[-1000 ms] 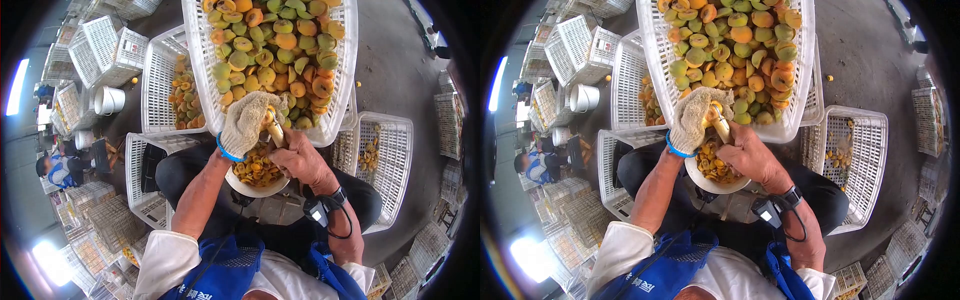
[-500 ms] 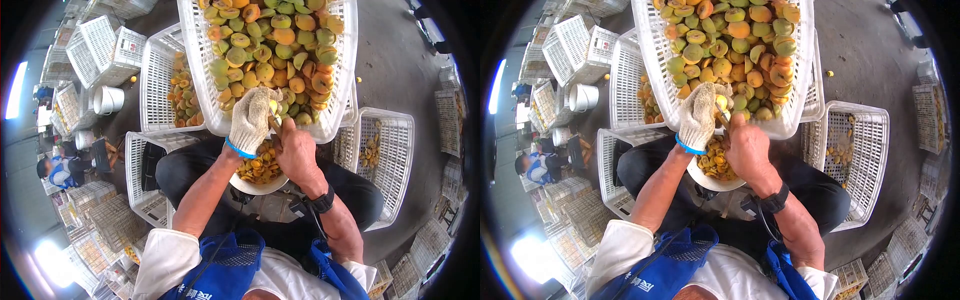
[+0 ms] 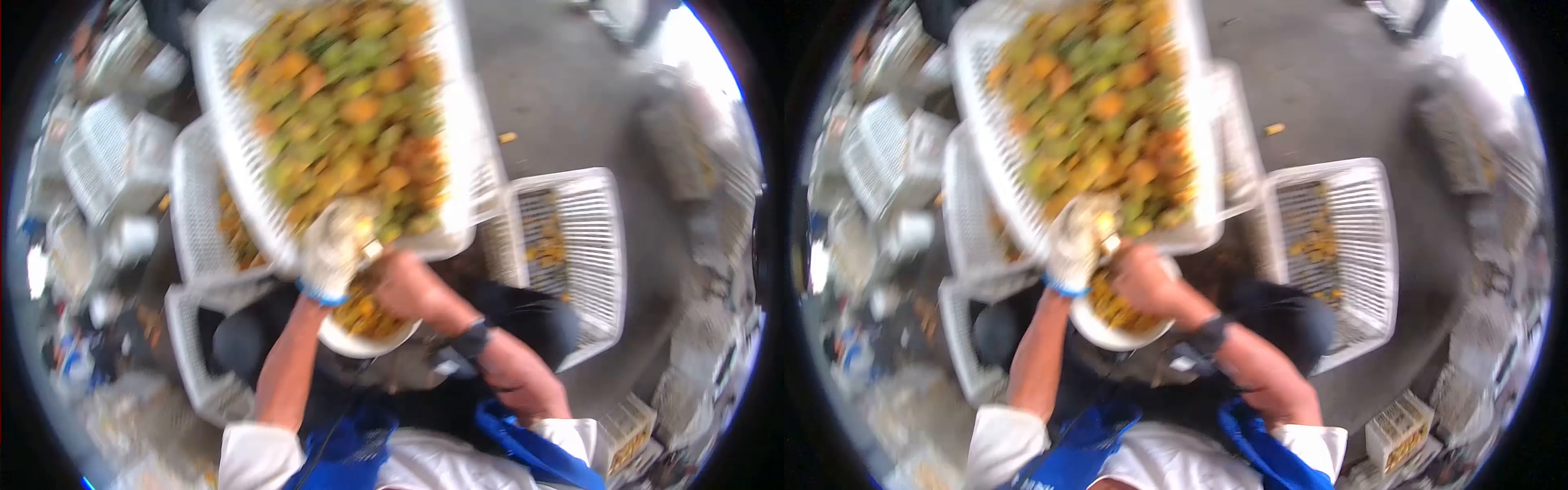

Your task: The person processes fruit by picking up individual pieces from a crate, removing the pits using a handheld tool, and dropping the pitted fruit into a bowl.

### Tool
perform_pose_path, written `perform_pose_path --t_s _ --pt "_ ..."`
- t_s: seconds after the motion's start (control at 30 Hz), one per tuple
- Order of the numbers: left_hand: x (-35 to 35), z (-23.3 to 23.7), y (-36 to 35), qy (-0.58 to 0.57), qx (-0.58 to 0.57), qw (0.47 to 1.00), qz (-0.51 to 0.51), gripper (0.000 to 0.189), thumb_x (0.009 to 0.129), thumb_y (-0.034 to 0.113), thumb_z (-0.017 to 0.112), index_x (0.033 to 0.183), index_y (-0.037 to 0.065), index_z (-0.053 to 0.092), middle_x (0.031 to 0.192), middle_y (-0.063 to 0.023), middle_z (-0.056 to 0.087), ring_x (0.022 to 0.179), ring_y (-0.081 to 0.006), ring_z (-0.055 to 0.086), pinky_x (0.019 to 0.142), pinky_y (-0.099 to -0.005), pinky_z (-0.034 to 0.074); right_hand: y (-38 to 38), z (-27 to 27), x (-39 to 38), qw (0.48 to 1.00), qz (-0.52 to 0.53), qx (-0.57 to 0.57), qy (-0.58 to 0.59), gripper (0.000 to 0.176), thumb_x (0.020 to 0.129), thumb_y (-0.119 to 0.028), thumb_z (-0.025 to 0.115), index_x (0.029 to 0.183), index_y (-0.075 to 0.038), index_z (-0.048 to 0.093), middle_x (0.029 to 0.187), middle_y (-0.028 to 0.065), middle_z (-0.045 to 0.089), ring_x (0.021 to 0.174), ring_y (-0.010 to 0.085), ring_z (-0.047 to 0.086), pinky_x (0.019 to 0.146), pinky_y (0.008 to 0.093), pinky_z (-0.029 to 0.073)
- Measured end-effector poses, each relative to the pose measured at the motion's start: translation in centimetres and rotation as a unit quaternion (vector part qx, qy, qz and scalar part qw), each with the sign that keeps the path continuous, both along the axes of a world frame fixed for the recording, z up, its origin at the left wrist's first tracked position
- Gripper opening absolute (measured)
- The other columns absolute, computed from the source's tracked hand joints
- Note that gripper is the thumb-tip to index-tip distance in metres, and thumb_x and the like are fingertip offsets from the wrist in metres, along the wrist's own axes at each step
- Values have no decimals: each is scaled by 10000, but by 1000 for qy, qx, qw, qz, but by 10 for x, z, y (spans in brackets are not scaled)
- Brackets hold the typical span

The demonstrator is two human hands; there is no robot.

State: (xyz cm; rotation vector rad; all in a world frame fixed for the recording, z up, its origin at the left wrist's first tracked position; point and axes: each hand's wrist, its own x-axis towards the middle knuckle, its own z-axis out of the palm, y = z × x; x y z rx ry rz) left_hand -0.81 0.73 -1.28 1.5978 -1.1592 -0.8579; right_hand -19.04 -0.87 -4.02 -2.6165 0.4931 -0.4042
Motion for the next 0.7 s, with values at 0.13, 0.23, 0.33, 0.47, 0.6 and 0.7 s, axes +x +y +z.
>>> perform_pose_path --t_s 0.13,0.23,0.33,0.47,0.6,0.7 --pt "2 6 -6 91 15 996 -7 376 1088 322 536 1106 -12 708 984 -143 763 888 -263 713 818 -383 558 -6 56 -7 940 -198 273 -44 264 751 -63 727 949 10 569 747 242 649 751 484 666 652 564 524" --pt "-1 0 0 96 20 995 29 373 1118 324 510 1098 -5 684 991 -109 735 854 -180 684 748 -341 545 -5 58 -8 946 -190 264 -6 323 759 -26 708 1016 37 524 734 267 643 764 501 667 640 557 519" --pt "-10 8 -1 126 -5 992 24 452 1121 410 499 1078 0 683 956 -76 726 775 -155 673 683 -300 551 -2 62 -4 938 -204 279 0 313 759 -25 706 1012 54 541 782 277 674 811 501 685 670 559 538" --pt "-19 30 2 182 -16 983 26 393 1111 367 531 1122 -4 660 980 -79 709 828 -177 676 731 -311 552 -1 50 1 903 -177 382 -81 269 794 4 666 1012 77 526 842 332 662 863 519 676 710 542 537" --pt "-18 11 7 182 -54 981 41 397 1105 374 536 1145 -3 655 997 -87 709 847 -181 684 736 -312 556 -5 61 -3 880 -157 435 -103 309 816 -56 694 1049 91 554 857 300 671 853 434 705 749 481 542" --pt "-21 23 9 148 -86 985 7 393 1126 372 495 1193 11 636 1040 -79 689 886 -162 657 777 -287 542 -15 83 -14 814 -133 556 -103 352 840 -126 710 1083 94 585 860 237 672 836 317 686 791 429 537"
